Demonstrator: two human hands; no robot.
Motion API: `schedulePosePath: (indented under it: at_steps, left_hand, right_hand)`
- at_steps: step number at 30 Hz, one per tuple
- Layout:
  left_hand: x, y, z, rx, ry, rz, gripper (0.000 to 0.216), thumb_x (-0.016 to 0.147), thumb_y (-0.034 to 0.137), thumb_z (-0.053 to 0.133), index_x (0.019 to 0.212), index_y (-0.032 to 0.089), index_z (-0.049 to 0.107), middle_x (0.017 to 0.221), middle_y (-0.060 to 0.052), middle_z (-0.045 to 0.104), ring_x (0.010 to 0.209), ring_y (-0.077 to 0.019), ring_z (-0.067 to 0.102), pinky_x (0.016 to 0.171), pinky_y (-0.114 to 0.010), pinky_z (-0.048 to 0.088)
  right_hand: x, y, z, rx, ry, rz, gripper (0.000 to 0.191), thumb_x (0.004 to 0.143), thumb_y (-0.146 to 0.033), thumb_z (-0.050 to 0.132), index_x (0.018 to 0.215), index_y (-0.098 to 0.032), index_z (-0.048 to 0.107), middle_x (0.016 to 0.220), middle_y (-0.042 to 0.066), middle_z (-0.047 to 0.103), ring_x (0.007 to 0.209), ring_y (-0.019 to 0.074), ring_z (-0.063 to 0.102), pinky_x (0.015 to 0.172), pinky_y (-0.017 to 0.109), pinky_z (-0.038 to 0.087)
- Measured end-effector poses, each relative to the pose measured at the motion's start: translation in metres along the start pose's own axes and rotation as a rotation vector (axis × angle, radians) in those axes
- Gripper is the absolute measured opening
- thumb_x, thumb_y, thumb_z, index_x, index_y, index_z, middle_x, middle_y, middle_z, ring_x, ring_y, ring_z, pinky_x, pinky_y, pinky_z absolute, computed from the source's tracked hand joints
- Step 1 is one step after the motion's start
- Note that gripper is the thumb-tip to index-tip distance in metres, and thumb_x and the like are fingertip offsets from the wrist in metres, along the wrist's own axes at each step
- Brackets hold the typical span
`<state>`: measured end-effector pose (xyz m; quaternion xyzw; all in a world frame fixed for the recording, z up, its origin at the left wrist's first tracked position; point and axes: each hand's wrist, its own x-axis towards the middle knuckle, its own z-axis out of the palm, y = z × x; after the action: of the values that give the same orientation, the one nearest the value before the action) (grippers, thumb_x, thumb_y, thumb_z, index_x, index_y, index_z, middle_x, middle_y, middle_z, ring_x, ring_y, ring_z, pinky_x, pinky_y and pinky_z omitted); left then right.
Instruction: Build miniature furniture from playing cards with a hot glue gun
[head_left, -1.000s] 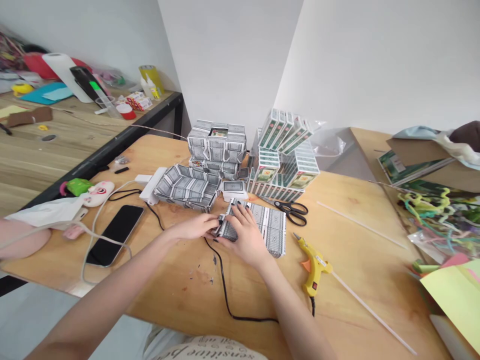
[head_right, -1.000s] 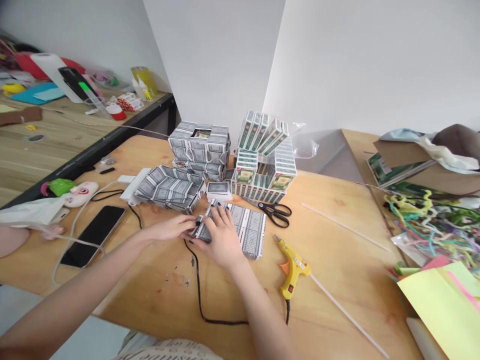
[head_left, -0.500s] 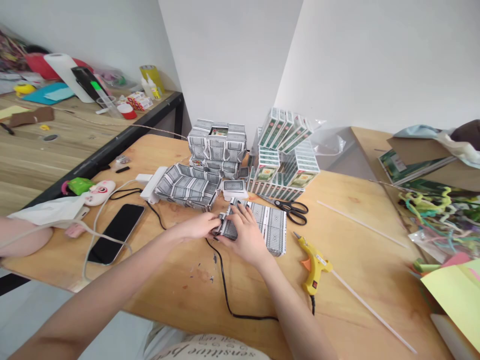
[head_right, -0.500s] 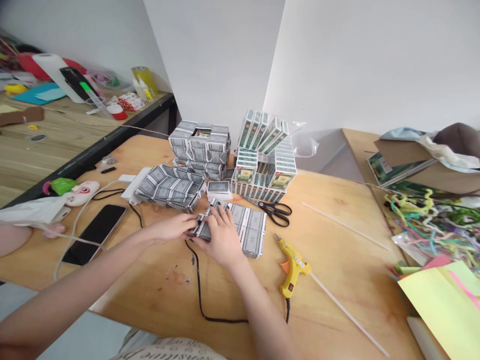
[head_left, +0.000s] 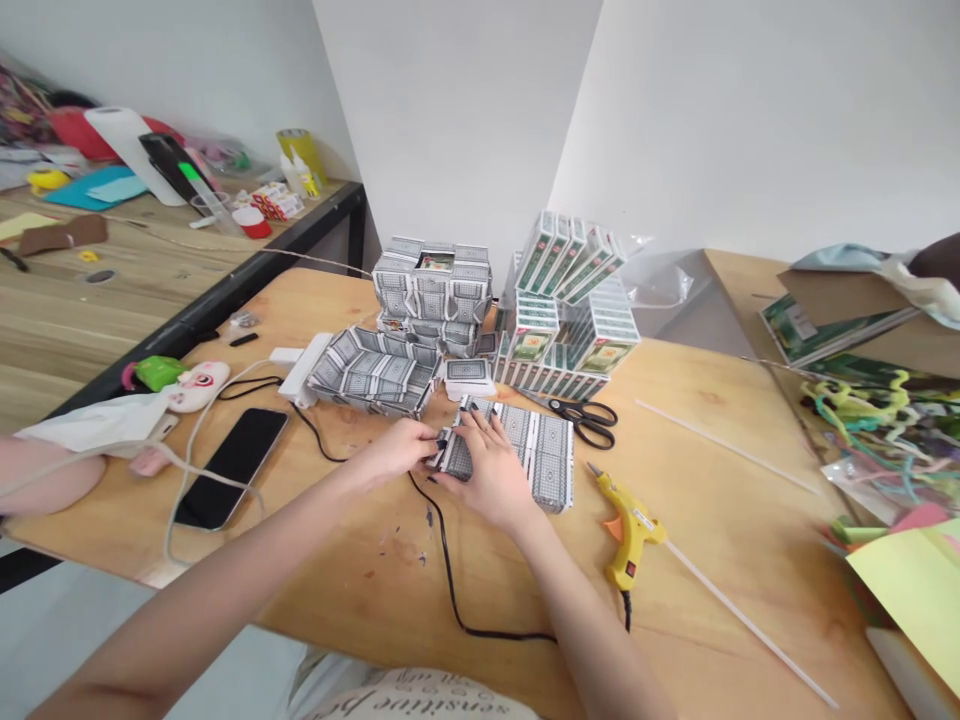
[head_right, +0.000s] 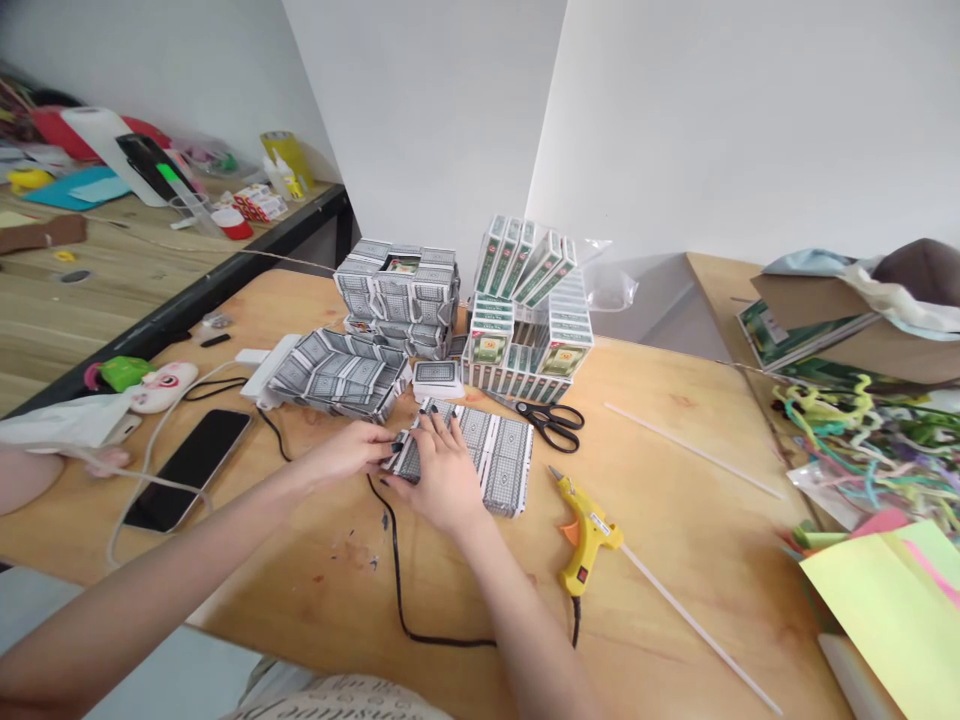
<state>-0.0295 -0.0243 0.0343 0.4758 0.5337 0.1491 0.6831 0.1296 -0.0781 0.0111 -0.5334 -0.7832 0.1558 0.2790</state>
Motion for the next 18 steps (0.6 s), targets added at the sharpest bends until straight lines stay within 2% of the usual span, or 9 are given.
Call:
schedulePosePath:
  at_steps: [3, 7, 12, 15, 18]
  left_hand:
    - [0.001, -0.01, 0.003, -0.093, 0.041, 0.041, 0.016, 0.064, 0.022, 0.062, 0.075, 0.013, 0.07, 0.068, -0.004, 0.067, 0.073, -0.0206, 0.062, 0.071, -0.033, 0.049]
    - [0.002, -0.021, 0.007, -0.079, 0.138, 0.132, 0.026, 0.066, 0.026, 0.064, 0.086, 0.013, 0.072, 0.08, -0.006, 0.071, 0.082, -0.0243, 0.064, 0.073, -0.035, 0.05]
    - [-0.001, -0.024, 0.008, -0.162, 0.149, 0.168, 0.038, 0.063, 0.031, 0.069, 0.097, 0.014, 0.071, 0.096, -0.006, 0.071, 0.091, -0.0262, 0.063, 0.074, -0.035, 0.052]
    - [-0.003, -0.022, 0.009, -0.186, 0.179, 0.158, 0.04, 0.064, 0.031, 0.069, 0.1, 0.014, 0.07, 0.099, -0.007, 0.071, 0.09, -0.0255, 0.064, 0.074, -0.034, 0.053]
    - [-0.005, -0.019, 0.012, -0.07, 0.24, 0.17, 0.035, 0.068, 0.03, 0.065, 0.098, 0.014, 0.071, 0.097, -0.006, 0.072, 0.091, -0.0256, 0.065, 0.074, -0.033, 0.053]
  right_hand:
    - [0.0, 0.0, 0.001, -0.009, -0.007, 0.007, 0.055, 0.072, -0.039, 0.066, 0.117, -0.011, 0.052, 0.133, 0.019, 0.048, 0.13, 0.0304, 0.036, 0.109, 0.052, 0.025]
    - [0.0, -0.001, 0.002, 0.004, 0.009, 0.011, 0.053, 0.073, -0.039, 0.065, 0.117, -0.012, 0.052, 0.133, 0.019, 0.048, 0.131, 0.0298, 0.035, 0.108, 0.054, 0.025]
    - [0.0, -0.001, 0.001, -0.017, 0.012, 0.005, 0.054, 0.074, -0.039, 0.064, 0.119, -0.012, 0.052, 0.133, 0.019, 0.047, 0.131, 0.0297, 0.034, 0.109, 0.054, 0.025]
    - [0.0, -0.001, 0.0, -0.032, 0.002, 0.007, 0.054, 0.074, -0.039, 0.064, 0.118, -0.011, 0.053, 0.132, 0.019, 0.049, 0.131, 0.0299, 0.035, 0.109, 0.053, 0.024]
    - [0.0, -0.002, 0.001, -0.024, 0.011, 0.02, 0.053, 0.074, -0.039, 0.064, 0.117, -0.011, 0.053, 0.132, 0.019, 0.049, 0.13, 0.0301, 0.036, 0.109, 0.053, 0.025]
